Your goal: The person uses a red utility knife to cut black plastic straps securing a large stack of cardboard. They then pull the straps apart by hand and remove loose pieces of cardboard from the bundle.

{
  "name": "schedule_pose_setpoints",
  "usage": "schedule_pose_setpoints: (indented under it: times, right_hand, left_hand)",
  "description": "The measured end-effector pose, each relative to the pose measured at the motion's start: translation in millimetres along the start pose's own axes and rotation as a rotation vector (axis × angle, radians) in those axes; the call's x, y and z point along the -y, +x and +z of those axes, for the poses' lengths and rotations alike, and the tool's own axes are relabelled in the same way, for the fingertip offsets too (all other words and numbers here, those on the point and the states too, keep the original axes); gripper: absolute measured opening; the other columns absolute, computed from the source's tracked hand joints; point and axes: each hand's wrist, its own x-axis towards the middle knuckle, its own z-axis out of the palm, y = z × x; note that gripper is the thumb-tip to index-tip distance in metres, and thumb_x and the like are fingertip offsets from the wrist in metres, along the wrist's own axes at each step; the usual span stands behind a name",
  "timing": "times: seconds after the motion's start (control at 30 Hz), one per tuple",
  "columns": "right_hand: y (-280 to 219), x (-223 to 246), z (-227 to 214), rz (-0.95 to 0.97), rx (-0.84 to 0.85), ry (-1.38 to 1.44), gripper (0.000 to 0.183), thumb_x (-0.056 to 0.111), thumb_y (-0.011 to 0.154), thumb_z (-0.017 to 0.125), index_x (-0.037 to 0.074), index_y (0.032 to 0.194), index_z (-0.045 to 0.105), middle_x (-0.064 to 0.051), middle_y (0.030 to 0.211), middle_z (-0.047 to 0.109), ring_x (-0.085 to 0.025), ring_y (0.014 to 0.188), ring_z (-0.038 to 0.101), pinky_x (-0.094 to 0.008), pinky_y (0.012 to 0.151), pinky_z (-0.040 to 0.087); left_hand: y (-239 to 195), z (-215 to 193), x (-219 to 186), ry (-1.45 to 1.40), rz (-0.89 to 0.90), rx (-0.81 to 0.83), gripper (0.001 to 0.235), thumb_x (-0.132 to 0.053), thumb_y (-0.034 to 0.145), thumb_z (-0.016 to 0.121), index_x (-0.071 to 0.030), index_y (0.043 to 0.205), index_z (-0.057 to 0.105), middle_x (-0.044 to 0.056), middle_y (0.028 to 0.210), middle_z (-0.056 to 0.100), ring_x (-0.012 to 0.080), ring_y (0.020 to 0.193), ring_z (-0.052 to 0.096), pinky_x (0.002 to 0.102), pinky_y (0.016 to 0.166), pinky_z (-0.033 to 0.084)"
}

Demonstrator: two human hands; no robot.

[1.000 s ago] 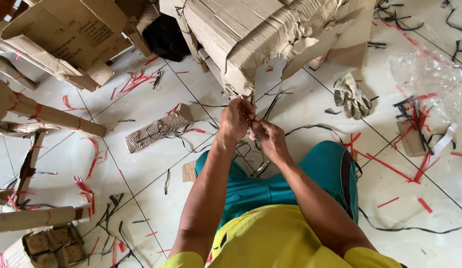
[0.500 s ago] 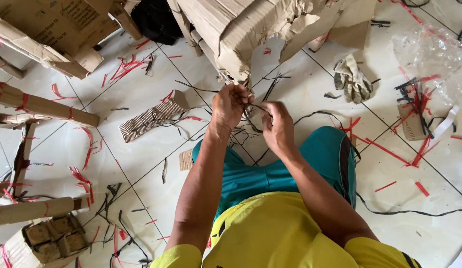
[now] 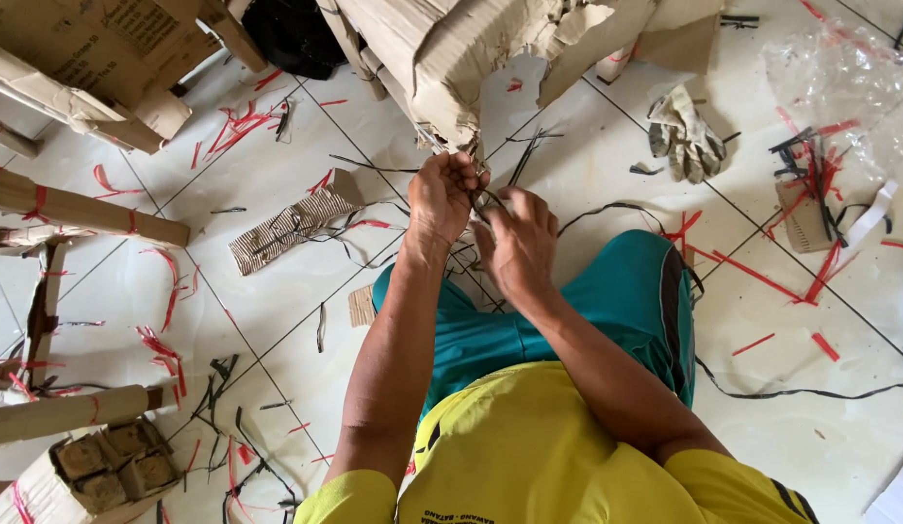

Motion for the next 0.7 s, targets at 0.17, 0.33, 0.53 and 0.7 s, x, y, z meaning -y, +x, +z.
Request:
schedule_pose_setpoints:
  times: [0.17, 0.33, 0.53, 0.7]
  right_hand:
    - [1, -1, -6, -0.001, 0.112, 0.106, 0.014, 0.020, 0.096, 0.072, 0.011, 0.085, 0.073, -0.008, 0.128, 0.060, -0.039, 0.124, 0.057, -0.056, 0.095, 0.051]
    - [-9, -34, -20, 0.040, 0.143, 0.296, 0.023, 0.022, 0.100, 0.067, 0.009, 0.081, 0.064, -0.006, 0.143, 0.058, -0.044, 0.132, 0.052, -0.058, 0.100, 0.045]
    - [-1, -49, -8, 0.701, 0.351, 1.165, 0.033, 0.030, 0.104, 0.051, 0.005, 0.124, 0.059, -0.025, 0.128, 0.060, -0.036, 0.109, 0.069, -0.046, 0.087, 0.062]
    - [-1, -50, 25, 0.594, 0.562, 1.156, 0.023, 0.012, 0.107, 0.055, 0.001, 0.126, 0.065, -0.021, 0.109, 0.066, -0.029, 0.087, 0.073, -0.034, 0.068, 0.066]
  left_hand:
    - [4, -6, -1, -0.002, -0.030, 0.018, 0.040, -0.025, 0.103, 0.042, 0.000, 0.084, 0.066, 0.014, 0.066, 0.059, 0.0240, 0.056, 0.056, 0.047, 0.075, 0.065]
    - [-1, 5, 6, -0.030, -0.038, 0.040, 0.039, -0.026, 0.102, 0.043, -0.001, 0.081, 0.064, 0.016, 0.067, 0.059, 0.0275, 0.056, 0.058, 0.046, 0.072, 0.063]
    - [8, 0, 4, -0.058, -0.042, 0.008, 0.036, -0.026, 0.101, 0.042, -0.003, 0.080, 0.061, 0.008, 0.068, 0.051, 0.0189, 0.057, 0.050, 0.036, 0.065, 0.057]
    - [5, 3, 0, -0.056, -0.028, 0.013, 0.033, -0.024, 0.101, 0.041, -0.004, 0.080, 0.058, 0.006, 0.069, 0.046, 0.0142, 0.057, 0.044, 0.030, 0.061, 0.049]
